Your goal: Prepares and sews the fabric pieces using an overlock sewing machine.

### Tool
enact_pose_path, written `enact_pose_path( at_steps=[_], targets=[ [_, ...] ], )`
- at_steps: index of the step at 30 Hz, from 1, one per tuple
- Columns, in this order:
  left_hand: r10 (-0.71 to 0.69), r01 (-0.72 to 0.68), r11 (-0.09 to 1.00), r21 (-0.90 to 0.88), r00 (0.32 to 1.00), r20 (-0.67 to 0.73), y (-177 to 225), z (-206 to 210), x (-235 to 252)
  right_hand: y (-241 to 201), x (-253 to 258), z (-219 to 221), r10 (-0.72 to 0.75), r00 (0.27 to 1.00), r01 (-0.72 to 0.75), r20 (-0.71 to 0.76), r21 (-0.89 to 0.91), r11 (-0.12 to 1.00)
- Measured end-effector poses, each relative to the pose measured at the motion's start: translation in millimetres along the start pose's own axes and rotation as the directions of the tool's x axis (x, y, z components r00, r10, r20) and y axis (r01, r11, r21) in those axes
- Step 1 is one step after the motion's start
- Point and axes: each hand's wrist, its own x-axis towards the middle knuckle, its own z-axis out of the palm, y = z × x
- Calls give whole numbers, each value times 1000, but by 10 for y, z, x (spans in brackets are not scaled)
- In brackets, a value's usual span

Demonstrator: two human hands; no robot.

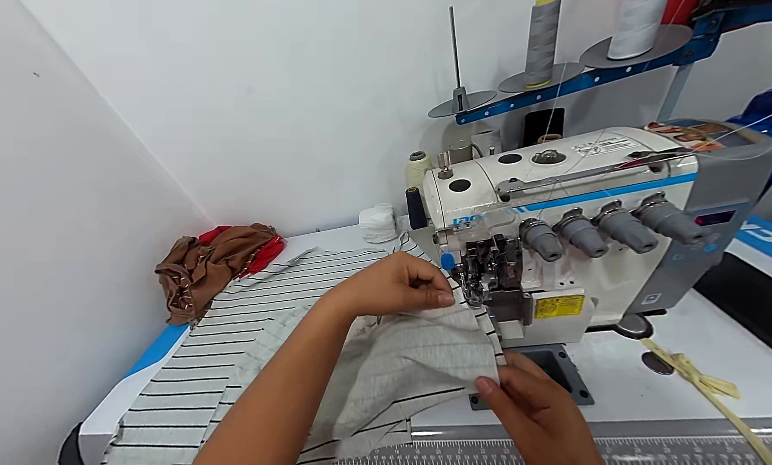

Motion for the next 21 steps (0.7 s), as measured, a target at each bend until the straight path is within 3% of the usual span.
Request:
enact_pose_path(
  at_steps=[4, 9, 21],
  targets=[
    [-175, 171, 977, 124, 984, 23, 109, 44, 111, -70, -47, -162, 25, 1000, -24, 12, -31, 999],
    [-149, 186, 940, 285, 978, -148, 47, 242, 103, 39, -77, -214, 17, 1000, -17, -6, -53, 998],
    [-232, 255, 926, 277, 966, -116, 89, 211, 35, -45, -176, -147, 78, 997, -74, -31, 112, 991]
  ],
)
